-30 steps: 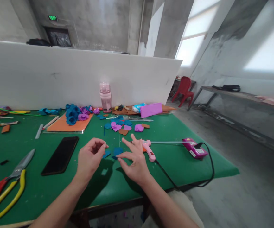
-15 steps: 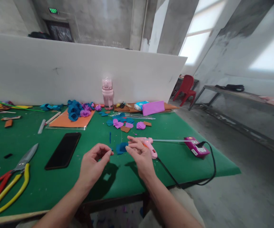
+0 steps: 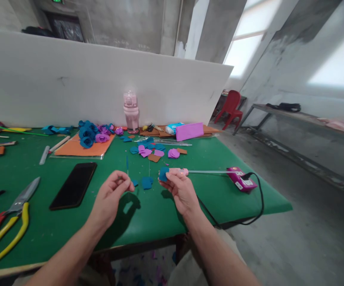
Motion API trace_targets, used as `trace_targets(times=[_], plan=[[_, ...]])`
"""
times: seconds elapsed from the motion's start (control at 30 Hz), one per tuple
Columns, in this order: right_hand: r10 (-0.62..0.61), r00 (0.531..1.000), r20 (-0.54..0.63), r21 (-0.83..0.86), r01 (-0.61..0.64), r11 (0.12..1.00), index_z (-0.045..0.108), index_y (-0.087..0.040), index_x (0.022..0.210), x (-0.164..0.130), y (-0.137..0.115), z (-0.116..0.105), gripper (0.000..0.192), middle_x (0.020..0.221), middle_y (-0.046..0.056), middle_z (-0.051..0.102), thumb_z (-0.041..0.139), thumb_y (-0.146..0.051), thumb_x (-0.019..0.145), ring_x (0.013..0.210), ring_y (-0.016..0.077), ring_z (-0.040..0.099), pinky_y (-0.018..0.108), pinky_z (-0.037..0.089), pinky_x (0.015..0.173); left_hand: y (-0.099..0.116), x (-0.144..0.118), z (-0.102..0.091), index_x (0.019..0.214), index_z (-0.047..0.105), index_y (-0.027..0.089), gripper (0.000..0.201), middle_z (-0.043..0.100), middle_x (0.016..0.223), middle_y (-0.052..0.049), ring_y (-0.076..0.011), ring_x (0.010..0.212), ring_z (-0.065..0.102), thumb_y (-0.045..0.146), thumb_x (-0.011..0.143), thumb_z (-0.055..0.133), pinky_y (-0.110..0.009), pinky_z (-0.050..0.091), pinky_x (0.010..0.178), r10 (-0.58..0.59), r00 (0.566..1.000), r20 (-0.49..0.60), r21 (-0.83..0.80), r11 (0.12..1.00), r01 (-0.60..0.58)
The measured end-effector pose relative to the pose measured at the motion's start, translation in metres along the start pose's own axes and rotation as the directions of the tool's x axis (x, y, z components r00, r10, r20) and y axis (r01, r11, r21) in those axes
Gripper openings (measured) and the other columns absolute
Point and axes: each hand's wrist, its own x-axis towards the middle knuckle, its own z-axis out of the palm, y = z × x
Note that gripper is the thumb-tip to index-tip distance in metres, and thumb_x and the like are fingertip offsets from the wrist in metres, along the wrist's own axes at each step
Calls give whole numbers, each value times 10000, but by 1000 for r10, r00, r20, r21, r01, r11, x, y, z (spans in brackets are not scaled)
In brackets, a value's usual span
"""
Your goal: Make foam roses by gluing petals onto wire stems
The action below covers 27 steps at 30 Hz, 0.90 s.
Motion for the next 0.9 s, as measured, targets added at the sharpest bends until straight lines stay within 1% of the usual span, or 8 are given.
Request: trace_targets(times=[0.13,0.2,0.37,0.53,0.63,0.73,0.8,0.9], plan=[[103,991,83,-139,-91,986,620,-161,612,-5,4,4,187,622,-26,567,741,-292,560,586,88,516,236,446,621,2,1,1,792,473,203,153,419,538,80,-36,407,334,291,746,590,-139,263,375,-138,987,81,-198,968,152],[122,981,153,-244,-82,966,627,-157,632,-9,7,7,170,603,-28,567,726,-284,580,566,81,502,222,417,593,1,-1,3,821,507,187,196,400,540,86,-14,373,234,315,721,618,-137,167,342,-191,978,86,-121,972,200],[75,960,268,-461,59,885,627,-148,635,-18,13,11,126,590,-27,566,677,-263,619,552,83,484,218,380,554,-3,-4,6,785,578,142,270,463,574,57,-14,384,262,358,648,666,-158,164,348,-279,951,133,192,949,252],[9,941,340,-563,196,803,638,-148,731,-19,7,16,169,657,2,610,615,-307,679,593,108,531,231,411,569,-6,1,1,702,571,145,249,436,520,66,-27,382,291,365,634,666,-163,184,357,-220,970,104,232,954,192],[-230,926,300,-704,377,601,625,-163,892,-14,-15,1,243,808,34,644,564,-331,728,687,127,562,243,430,632,-3,4,-6,713,564,153,256,450,533,66,-20,371,294,356,611,682,-159,177,351,-213,969,121,193,963,187],[-449,880,155,-912,302,277,602,-179,897,-6,-36,-34,245,828,35,639,493,-360,773,662,129,545,253,411,634,0,4,-13,710,554,154,255,419,527,77,-7,356,255,341,603,691,-155,151,346,-269,940,211,166,957,237],[-402,905,140,-976,194,98,594,-171,811,0,-43,-60,246,765,37,629,480,-385,774,641,136,532,251,385,606,2,3,-16,701,545,153,249,383,508,85,-5,354,237,336,610,687,-155,141,347,-299,916,269,165,951,262],[-208,976,68,-997,61,-40,554,-179,695,6,-40,-83,274,662,23,610,479,-433,765,596,136,524,239,338,548,0,4,-18,689,543,150,241,377,491,84,-14,358,251,334,608,675,-155,146,345,-279,921,273,212,951,226]])
